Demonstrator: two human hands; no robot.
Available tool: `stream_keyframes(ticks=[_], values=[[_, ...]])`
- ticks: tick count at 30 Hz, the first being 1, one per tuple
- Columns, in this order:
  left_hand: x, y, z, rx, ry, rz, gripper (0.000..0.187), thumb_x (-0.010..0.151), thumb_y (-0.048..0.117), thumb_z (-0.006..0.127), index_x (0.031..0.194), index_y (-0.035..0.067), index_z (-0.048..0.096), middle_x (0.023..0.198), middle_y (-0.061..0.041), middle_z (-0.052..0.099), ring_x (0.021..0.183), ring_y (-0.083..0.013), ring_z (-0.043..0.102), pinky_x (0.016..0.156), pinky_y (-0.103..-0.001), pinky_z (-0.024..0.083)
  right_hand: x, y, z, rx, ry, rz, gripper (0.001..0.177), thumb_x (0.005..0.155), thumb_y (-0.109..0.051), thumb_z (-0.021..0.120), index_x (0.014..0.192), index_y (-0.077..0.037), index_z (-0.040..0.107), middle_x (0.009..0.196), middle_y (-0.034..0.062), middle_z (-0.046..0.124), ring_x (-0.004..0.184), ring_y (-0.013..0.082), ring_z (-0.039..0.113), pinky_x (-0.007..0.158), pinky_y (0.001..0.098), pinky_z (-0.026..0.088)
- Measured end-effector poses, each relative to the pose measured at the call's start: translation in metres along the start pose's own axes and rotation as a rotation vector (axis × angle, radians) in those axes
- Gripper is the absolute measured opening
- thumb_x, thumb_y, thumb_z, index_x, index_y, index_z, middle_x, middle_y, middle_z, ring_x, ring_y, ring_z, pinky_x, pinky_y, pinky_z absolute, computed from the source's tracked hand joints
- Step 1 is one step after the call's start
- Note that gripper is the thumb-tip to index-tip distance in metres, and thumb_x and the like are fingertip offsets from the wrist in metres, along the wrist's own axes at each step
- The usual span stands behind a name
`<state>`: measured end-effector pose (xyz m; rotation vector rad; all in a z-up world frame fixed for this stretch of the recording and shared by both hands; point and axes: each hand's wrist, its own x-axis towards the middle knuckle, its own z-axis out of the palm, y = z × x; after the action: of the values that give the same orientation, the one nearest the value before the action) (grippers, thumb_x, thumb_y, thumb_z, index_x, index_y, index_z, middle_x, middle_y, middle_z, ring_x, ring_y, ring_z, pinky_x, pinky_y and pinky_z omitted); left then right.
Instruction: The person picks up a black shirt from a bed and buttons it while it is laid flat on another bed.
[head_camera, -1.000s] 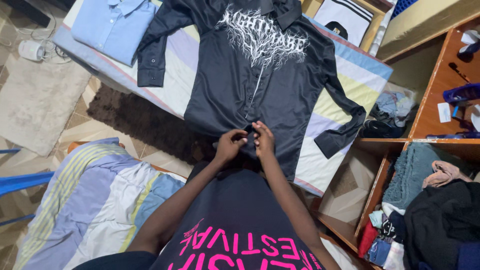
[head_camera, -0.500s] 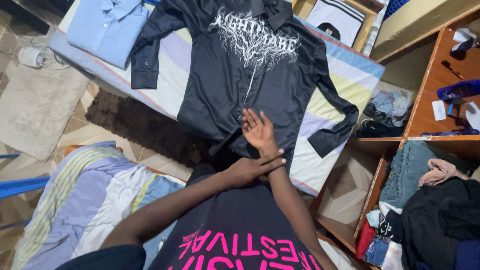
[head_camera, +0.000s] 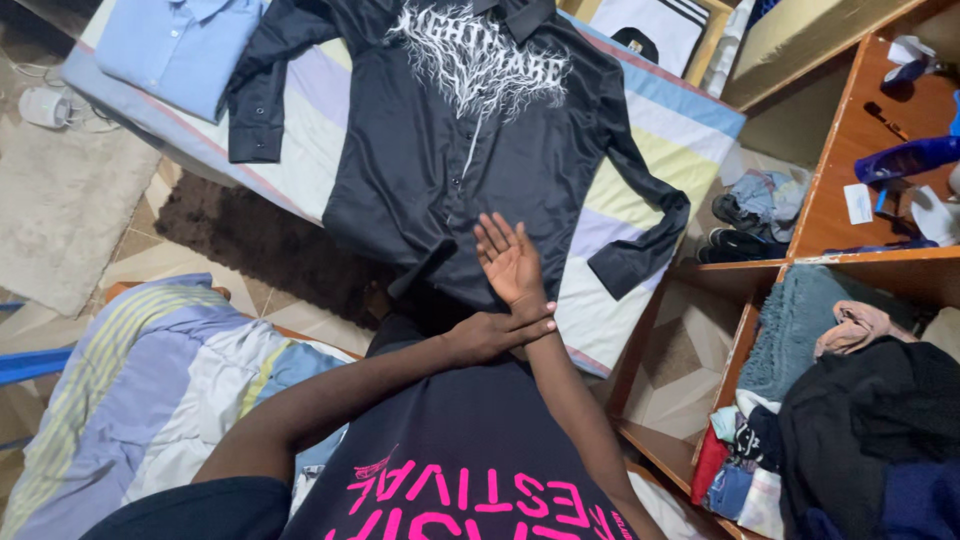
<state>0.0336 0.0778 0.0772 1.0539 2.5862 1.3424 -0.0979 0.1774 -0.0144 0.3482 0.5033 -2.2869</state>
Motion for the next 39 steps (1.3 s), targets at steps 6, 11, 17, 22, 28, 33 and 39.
stream_keyframes(ticks=[6,11,17,22,28,33,39], values=[[0.002,-0.003,0.013,0.016,0.078,0.021,0.085,0.09,0.0,0.062,0.164,0.024,0.028,0.171,-0.009,0.03,0.102,-0.0352,0.074,0.08,-0.037,0.062,0.028,0.006,-0.08,-0.1,0.451,0.027,0.027,0.095,-0.018,0.066,0.119,-0.008,0.062,0.117,0.0048,0.071,0.076,0.0153,0.062,0.058,0.0246,0.043],[0.004,-0.002,0.009,-0.007,0.083,-0.034,0.088,0.086,-0.002,0.064,0.163,0.019,0.027,0.17,-0.013,0.031,0.087,-0.0327,0.074,0.073,-0.037,0.061,0.033,0.002,-0.068,-0.133,0.388,0.102,0.03,0.095,-0.017,0.066,0.123,-0.008,0.06,0.118,0.0051,0.071,0.071,0.0123,0.059,0.053,0.0224,0.039],[0.002,-0.004,-0.014,-0.037,0.083,-0.085,0.097,0.08,-0.005,0.064,0.165,0.016,0.024,0.168,-0.012,0.034,0.08,-0.0304,0.072,0.065,-0.038,0.058,0.051,0.003,-0.053,-0.213,0.446,0.083,0.037,0.093,-0.018,0.066,0.128,-0.008,0.058,0.124,0.0053,0.073,0.066,0.0101,0.057,0.047,0.0215,0.036],[0.004,0.002,-0.045,-0.076,0.061,-0.257,0.1,0.073,-0.011,0.059,0.162,0.015,0.021,0.172,-0.012,0.026,0.074,-0.0317,0.071,0.056,-0.039,0.055,0.088,0.001,-0.051,-0.258,0.462,-0.005,0.037,0.093,-0.019,0.067,0.127,-0.01,0.058,0.118,0.005,0.074,0.066,0.0106,0.059,0.048,0.0218,0.039],[-0.024,-0.018,-0.07,-0.029,0.097,-0.252,0.104,0.072,-0.007,0.065,0.163,0.018,0.022,0.17,-0.008,0.028,0.085,-0.0369,0.073,0.065,-0.041,0.059,0.106,0.035,-0.039,-0.382,0.531,-0.135,0.032,0.093,-0.017,0.067,0.122,-0.005,0.064,0.108,0.0071,0.075,0.068,0.0109,0.061,0.049,0.0229,0.042],[-0.046,-0.042,-0.08,-0.059,-0.067,-0.208,0.105,0.073,0.0,0.073,0.163,0.018,0.021,0.169,-0.007,0.028,0.089,-0.0361,0.074,0.068,-0.043,0.059,0.102,0.059,-0.033,-0.228,0.523,-0.064,0.026,0.099,-0.02,0.064,0.122,-0.009,0.059,0.109,0.004,0.072,0.069,0.0089,0.061,0.046,0.0204,0.039],[-0.042,-0.049,-0.101,-0.044,-0.153,-0.315,0.114,0.069,0.001,0.076,0.162,0.015,0.011,0.172,-0.008,0.016,0.083,-0.0382,0.072,0.066,-0.045,0.058,0.115,0.048,-0.019,-0.306,0.591,-0.197,0.029,0.099,-0.019,0.056,0.124,-0.005,0.062,0.119,0.0077,0.075,0.062,0.0066,0.057,0.042,0.0176,0.037]])
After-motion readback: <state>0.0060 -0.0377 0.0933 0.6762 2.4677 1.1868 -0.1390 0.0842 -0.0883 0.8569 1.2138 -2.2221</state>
